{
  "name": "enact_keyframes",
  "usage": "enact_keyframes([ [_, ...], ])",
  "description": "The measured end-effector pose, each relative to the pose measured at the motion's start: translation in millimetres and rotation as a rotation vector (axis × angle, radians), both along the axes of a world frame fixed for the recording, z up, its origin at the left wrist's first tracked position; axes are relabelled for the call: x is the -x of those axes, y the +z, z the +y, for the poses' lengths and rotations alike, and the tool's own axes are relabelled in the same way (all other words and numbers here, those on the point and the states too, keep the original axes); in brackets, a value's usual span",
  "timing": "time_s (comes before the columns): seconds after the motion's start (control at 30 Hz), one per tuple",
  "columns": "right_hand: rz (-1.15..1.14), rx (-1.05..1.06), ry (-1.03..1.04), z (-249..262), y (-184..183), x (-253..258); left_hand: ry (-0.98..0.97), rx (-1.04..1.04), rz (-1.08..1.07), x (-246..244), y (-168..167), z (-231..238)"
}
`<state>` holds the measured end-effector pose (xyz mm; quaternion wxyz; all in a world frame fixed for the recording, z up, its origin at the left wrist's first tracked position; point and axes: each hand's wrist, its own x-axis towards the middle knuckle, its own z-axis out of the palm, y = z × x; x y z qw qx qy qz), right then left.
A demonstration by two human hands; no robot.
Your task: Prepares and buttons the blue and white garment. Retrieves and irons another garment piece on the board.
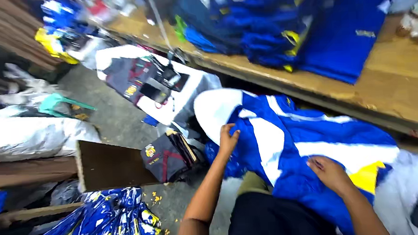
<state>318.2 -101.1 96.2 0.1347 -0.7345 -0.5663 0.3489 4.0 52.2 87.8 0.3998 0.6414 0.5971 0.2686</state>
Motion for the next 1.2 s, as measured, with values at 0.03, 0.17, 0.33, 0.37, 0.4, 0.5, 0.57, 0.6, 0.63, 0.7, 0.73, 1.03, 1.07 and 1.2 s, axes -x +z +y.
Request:
enact_keyframes([
  [0.03,-0.002,-0.030,0.008,1.7,0.5,1.2,0.035,-0.046,0.013,0.7,-3.7,20.6],
  [0.17,0.043,-0.106,0.067,14.9,9.6,3.6,0.073,0.022,0.125,-10.2,-6.5,76.6],
  [0.33,0.104,-0.230,0.057,24.2,10.3,10.2,-0.010,0.087,0.041,-33.0,-0.1,80.9],
  [0.37,0.119,-0.260,0.043,22.4,8.6,10.8,-0.043,0.053,0.042,-38.4,1.2,73.0],
  [0.4,0.137,-0.284,0.028,19.7,6.3,10.9,-0.073,0.004,0.047,-43.7,1.1,63.9],
  [0.5,0.210,-0.278,-0.018,12.1,6.5,9.7,-0.129,-0.142,0.035,-56.9,2.2,36.5],
  [0.57,0.228,-0.249,-0.053,8.8,12.9,8.5,-0.138,-0.197,0.024,-64.0,6.9,23.7],
  [0.6,0.231,-0.238,-0.071,8.1,14.4,6.7,-0.146,-0.212,0.027,-67.7,10.8,19.6],
  [0.63,0.230,-0.228,-0.087,8.2,15.2,4.3,-0.160,-0.215,0.032,-71.0,15.8,15.6],
  [0.7,0.232,-0.230,-0.113,9.6,15.9,-0.2,-0.223,-0.204,0.077,-75.9,25.7,8.2],
  [0.73,0.237,-0.246,-0.119,10.3,16.7,-1.2,-0.280,-0.190,0.123,-77.2,29.8,4.8],
  [1.03,0.323,-0.362,-0.108,12.0,29.3,9.6,-0.025,-0.348,-0.239,-53.4,76.0,-18.9],
  [1.07,0.338,-0.369,-0.103,11.0,31.1,10.0,0.064,-0.318,-0.326,-46.5,88.3,-15.9],
  [1.2,0.408,-0.391,-0.063,7.9,36.8,7.7,0.222,-0.273,-0.556,-27.7,114.5,-14.1],
])
